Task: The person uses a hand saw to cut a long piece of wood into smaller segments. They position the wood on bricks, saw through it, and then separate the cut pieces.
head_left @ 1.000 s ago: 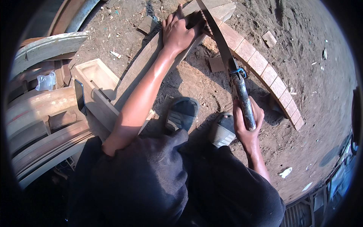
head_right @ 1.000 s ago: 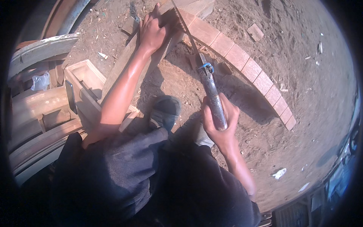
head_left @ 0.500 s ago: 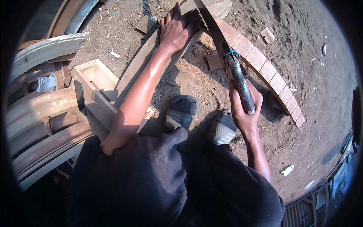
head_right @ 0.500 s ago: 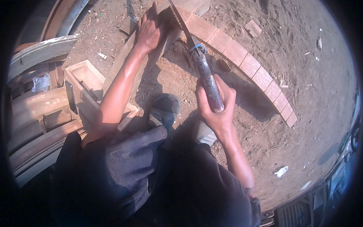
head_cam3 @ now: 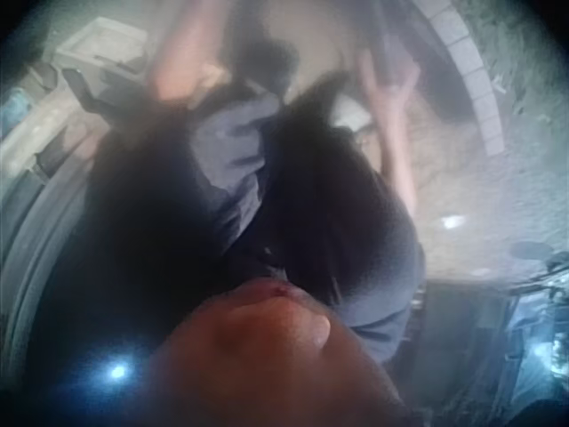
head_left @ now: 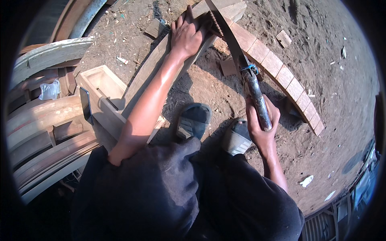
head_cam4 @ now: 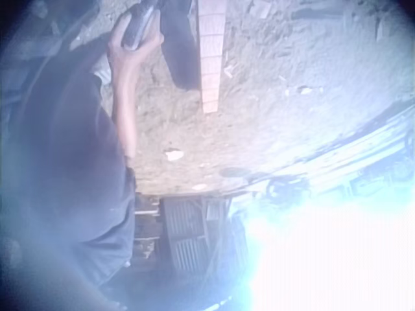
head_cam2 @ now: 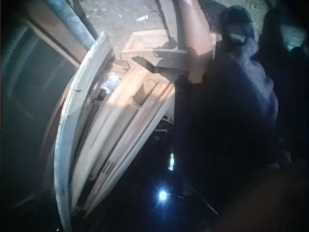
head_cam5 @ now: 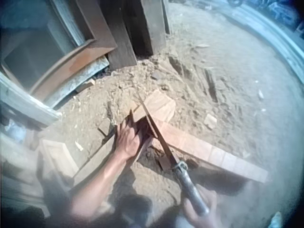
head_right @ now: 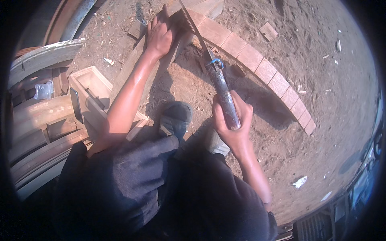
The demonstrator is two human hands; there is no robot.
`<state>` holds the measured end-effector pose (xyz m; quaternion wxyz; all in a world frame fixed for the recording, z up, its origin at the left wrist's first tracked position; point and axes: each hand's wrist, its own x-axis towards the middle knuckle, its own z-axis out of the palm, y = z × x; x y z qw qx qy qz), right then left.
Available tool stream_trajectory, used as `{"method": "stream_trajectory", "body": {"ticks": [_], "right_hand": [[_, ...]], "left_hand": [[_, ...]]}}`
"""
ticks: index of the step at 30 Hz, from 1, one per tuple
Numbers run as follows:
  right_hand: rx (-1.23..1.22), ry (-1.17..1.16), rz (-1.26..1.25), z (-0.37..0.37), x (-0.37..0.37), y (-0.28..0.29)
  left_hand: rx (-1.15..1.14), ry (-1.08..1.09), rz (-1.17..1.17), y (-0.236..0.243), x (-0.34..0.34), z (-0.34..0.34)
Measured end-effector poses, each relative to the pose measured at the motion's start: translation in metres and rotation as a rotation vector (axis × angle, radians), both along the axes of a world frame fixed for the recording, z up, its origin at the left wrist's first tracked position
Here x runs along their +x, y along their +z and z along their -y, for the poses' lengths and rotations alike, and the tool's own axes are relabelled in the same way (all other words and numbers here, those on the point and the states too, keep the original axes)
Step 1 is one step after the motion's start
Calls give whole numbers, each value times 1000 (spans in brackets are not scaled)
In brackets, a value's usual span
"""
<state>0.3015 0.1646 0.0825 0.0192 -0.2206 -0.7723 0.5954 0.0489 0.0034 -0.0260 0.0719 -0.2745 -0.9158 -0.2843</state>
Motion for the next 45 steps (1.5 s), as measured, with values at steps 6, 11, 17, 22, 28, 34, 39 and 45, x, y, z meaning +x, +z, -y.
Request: {"method": "stream_trajectory", "body": {"ticks": [6,11,17,22,28,34,39,45], "right_hand": [[110,26,-87,0,5,-6],[45,-8,-4,1,-2,0],[210,-62,-100,6,15,7],[399,-212,-225,21,8,-4],[59,62,131,0,22,25],[97,-71,73,5,15,18],[65,-35,0,6,8,27],[140,-43,-62,13,-4,4]], "left_hand": [[-245,-48,40,-5,-4,0],[-327,-49,74,8,-3,6],[-284,-5,196,25,2,-5],[-337,-27,216,13,0,5],[-298,-3,146,10,-2,14],[-211,-8,210,21,5,1],[-396,-32,248,19,-1,-1],[-351,2,217,27,4,7]]}}
